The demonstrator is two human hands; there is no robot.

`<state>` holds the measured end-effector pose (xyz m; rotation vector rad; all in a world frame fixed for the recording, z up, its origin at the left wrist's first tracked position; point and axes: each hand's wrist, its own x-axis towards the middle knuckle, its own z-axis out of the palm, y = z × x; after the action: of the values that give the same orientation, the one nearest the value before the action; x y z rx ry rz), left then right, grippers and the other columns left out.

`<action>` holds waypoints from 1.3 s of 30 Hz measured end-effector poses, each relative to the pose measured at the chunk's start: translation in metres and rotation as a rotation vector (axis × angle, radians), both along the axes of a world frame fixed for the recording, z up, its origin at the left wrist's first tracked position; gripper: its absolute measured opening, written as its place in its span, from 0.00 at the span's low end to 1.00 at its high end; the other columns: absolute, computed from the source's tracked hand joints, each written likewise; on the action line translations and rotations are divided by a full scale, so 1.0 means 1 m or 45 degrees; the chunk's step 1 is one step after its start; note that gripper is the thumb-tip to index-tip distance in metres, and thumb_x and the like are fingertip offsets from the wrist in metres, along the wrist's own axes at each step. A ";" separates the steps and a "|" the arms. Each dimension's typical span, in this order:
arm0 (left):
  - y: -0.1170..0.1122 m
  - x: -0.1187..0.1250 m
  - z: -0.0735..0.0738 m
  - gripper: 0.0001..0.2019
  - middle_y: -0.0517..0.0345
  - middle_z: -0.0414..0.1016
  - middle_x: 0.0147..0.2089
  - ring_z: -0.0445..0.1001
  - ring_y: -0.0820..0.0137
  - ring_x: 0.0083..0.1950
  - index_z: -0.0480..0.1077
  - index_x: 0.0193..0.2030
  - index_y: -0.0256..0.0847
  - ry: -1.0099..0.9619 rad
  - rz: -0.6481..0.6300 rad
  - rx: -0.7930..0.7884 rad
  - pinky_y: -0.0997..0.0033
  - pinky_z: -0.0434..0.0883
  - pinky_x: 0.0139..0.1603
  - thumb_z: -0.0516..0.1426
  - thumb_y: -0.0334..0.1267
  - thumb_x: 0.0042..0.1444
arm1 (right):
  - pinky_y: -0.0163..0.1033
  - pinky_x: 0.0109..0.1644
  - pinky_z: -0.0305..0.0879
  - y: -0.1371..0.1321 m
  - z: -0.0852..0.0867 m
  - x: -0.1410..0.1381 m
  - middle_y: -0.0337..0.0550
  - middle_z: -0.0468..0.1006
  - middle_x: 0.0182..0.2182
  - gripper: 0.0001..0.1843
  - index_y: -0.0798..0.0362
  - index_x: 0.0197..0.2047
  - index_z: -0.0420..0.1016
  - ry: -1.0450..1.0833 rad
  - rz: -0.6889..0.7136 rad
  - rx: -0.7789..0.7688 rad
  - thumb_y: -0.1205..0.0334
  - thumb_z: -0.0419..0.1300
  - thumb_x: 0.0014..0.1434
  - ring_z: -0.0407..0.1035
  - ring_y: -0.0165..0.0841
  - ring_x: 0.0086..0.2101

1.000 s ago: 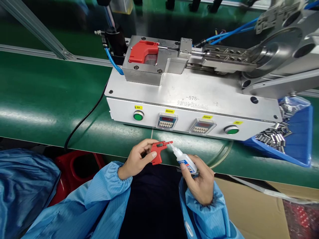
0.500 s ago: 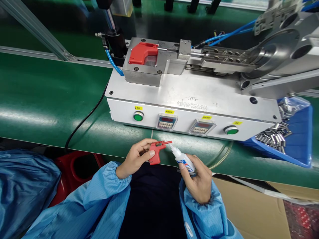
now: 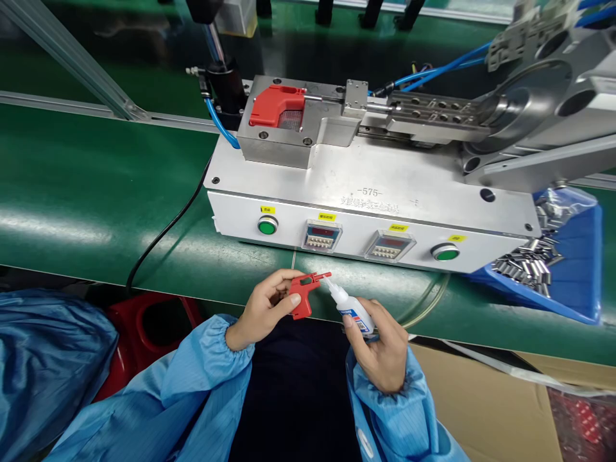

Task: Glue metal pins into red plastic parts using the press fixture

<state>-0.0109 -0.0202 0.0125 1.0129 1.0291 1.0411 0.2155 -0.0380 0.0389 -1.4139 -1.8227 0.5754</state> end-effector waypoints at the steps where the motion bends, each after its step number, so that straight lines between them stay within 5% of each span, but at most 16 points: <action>1: -0.002 0.001 -0.001 0.17 0.50 0.86 0.44 0.82 0.67 0.38 0.76 0.56 0.39 0.053 0.012 0.060 0.73 0.77 0.38 0.64 0.45 0.66 | 0.38 0.32 0.71 0.000 0.001 0.000 0.42 0.76 0.31 0.06 0.52 0.48 0.76 -0.006 -0.007 -0.003 0.61 0.61 0.70 0.70 0.33 0.26; 14: -0.003 0.002 -0.009 0.15 0.54 0.84 0.43 0.82 0.67 0.40 0.77 0.59 0.45 0.779 0.279 0.912 0.70 0.80 0.42 0.60 0.31 0.68 | 0.38 0.33 0.71 -0.004 0.003 -0.002 0.41 0.77 0.31 0.06 0.52 0.47 0.77 0.060 -0.051 -0.058 0.60 0.63 0.69 0.71 0.33 0.27; 21: -0.003 -0.002 -0.004 0.15 0.50 0.84 0.47 0.83 0.62 0.44 0.77 0.58 0.42 0.591 0.255 0.417 0.65 0.80 0.46 0.62 0.41 0.67 | 0.44 0.48 0.77 0.005 -0.006 0.010 0.47 0.84 0.42 0.09 0.49 0.53 0.75 0.296 -0.119 -0.251 0.58 0.60 0.72 0.79 0.40 0.42; 24: -0.003 -0.007 -0.002 0.19 0.48 0.84 0.51 0.83 0.61 0.47 0.75 0.61 0.41 0.378 0.181 0.112 0.66 0.80 0.48 0.62 0.47 0.67 | 0.52 0.58 0.74 0.013 -0.014 0.008 0.51 0.82 0.48 0.09 0.49 0.51 0.76 0.171 -0.119 -0.143 0.58 0.62 0.70 0.77 0.44 0.50; 29: -0.003 -0.023 -0.008 0.26 0.51 0.82 0.57 0.80 0.58 0.58 0.77 0.58 0.41 0.278 0.166 -0.201 0.68 0.78 0.55 0.67 0.56 0.60 | 0.52 0.58 0.75 0.003 -0.015 0.015 0.52 0.81 0.49 0.15 0.49 0.57 0.76 -0.067 -0.087 -0.068 0.58 0.64 0.69 0.76 0.44 0.51; 32: 0.002 -0.030 -0.019 0.30 0.52 0.82 0.57 0.79 0.56 0.59 0.77 0.59 0.42 0.303 0.142 -0.293 0.70 0.79 0.51 0.67 0.59 0.57 | 0.48 0.58 0.76 -0.007 0.010 0.041 0.53 0.79 0.53 0.20 0.50 0.62 0.74 -0.138 -0.083 -0.048 0.58 0.64 0.70 0.75 0.43 0.53; 35: 0.005 -0.033 -0.026 0.33 0.53 0.84 0.54 0.81 0.54 0.54 0.78 0.58 0.43 0.349 0.110 -0.318 0.68 0.80 0.45 0.69 0.62 0.51 | 0.43 0.54 0.76 0.001 0.051 0.091 0.49 0.82 0.46 0.10 0.51 0.52 0.80 -0.252 -0.166 0.002 0.61 0.60 0.73 0.78 0.38 0.47; 37: 0.006 -0.033 -0.029 0.34 0.54 0.85 0.51 0.82 0.53 0.51 0.79 0.56 0.44 0.360 0.121 -0.298 0.67 0.81 0.43 0.70 0.63 0.48 | 0.42 0.53 0.75 0.025 0.076 0.134 0.47 0.84 0.42 0.09 0.52 0.47 0.82 -0.470 -0.366 -0.097 0.62 0.60 0.72 0.78 0.37 0.44; 39: 0.006 -0.031 -0.032 0.34 0.53 0.85 0.49 0.83 0.53 0.51 0.79 0.55 0.44 0.365 0.122 -0.273 0.66 0.81 0.43 0.71 0.64 0.47 | 0.40 0.52 0.74 0.061 0.090 0.175 0.45 0.85 0.43 0.08 0.51 0.45 0.84 -0.721 -0.666 -0.393 0.63 0.62 0.70 0.79 0.38 0.44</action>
<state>-0.0421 -0.0139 -0.0195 0.9607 1.4045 0.8552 0.3905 0.0228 0.1288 -2.3478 -1.6940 0.1923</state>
